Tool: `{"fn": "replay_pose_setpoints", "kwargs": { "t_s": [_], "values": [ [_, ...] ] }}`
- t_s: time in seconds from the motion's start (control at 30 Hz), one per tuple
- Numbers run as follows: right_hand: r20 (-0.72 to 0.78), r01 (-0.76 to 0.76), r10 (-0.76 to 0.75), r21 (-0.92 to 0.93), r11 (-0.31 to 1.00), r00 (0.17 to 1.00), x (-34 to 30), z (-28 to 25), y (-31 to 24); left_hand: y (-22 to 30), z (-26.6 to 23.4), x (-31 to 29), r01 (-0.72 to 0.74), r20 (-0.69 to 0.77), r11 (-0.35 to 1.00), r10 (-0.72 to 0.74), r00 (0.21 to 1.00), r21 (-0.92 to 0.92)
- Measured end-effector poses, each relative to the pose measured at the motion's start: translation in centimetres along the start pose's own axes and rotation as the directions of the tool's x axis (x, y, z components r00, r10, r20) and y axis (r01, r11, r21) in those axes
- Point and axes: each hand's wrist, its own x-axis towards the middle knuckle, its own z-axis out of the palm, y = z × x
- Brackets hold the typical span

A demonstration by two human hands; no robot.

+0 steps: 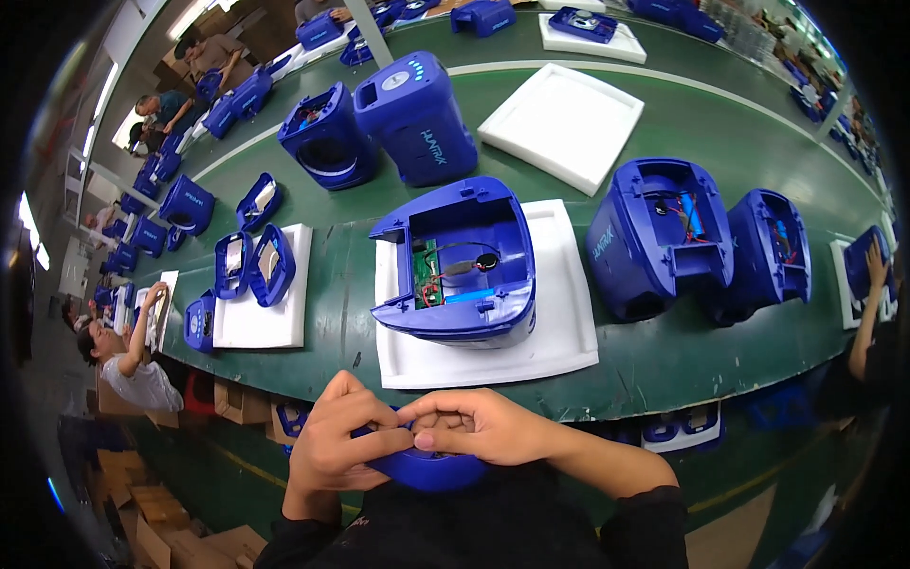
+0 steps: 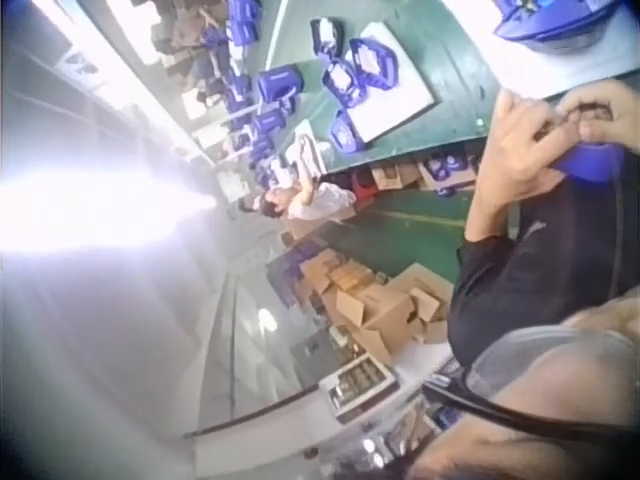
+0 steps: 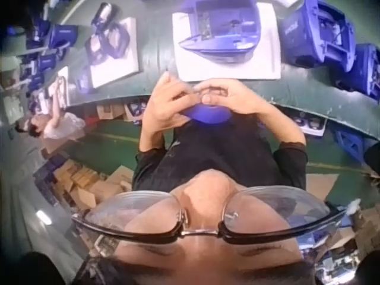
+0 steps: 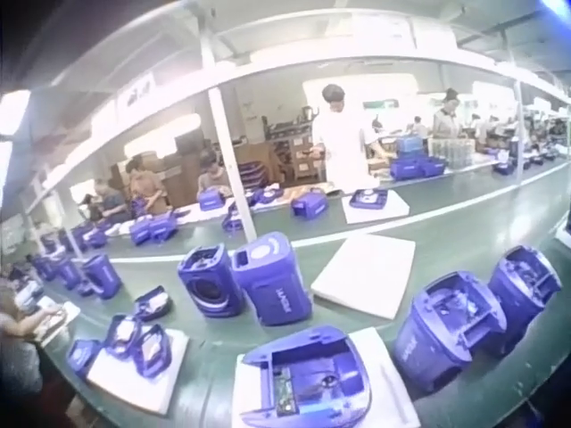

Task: The person connects internal wiring to a circuit board and assembles the plastic housing of a portable electronic device by hand, placing the components together on an assembly line.

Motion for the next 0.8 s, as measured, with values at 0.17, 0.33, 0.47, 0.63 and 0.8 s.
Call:
{"fn": "replay_pose_setpoints", "kwargs": {
  "t_s": [0.17, 0.33, 0.47, 0.63, 0.8],
  "values": [
    [-0.101, 0.054, -0.041, 0.126, 0.991, 0.994, 0.4, -2.0, 0.5, -0.7, 0.2, 0.6, 0.077, -0.009, 0.997, -0.077, 0.997, -0.016],
    [-0.304, 0.193, -0.101, 0.288, 0.938, 0.947, -0.1, -1.5, -0.6, -2.5, -0.1, -0.3, 0.139, -0.018, 0.973, -0.145, 0.989, -0.181],
    [-0.415, 0.279, -0.176, 0.203, 0.939, 0.893, -0.4, -0.6, -0.5, -3.5, -0.3, -1.2, 0.172, -0.034, 0.927, -0.195, 0.980, -0.334],
    [-0.524, 0.389, -0.337, -0.010, 0.921, 0.782, 0.2, 1.4, 0.1, -3.8, -1.8, -2.2, 0.150, 0.106, 0.883, -0.114, 0.988, -0.445],
    [-0.645, 0.408, -0.369, -0.095, 0.908, 0.669, 1.0, 3.4, 0.2, -4.8, -3.3, -2.1, -0.003, 0.145, 0.981, 0.032, 0.989, -0.193]
  ]
}}
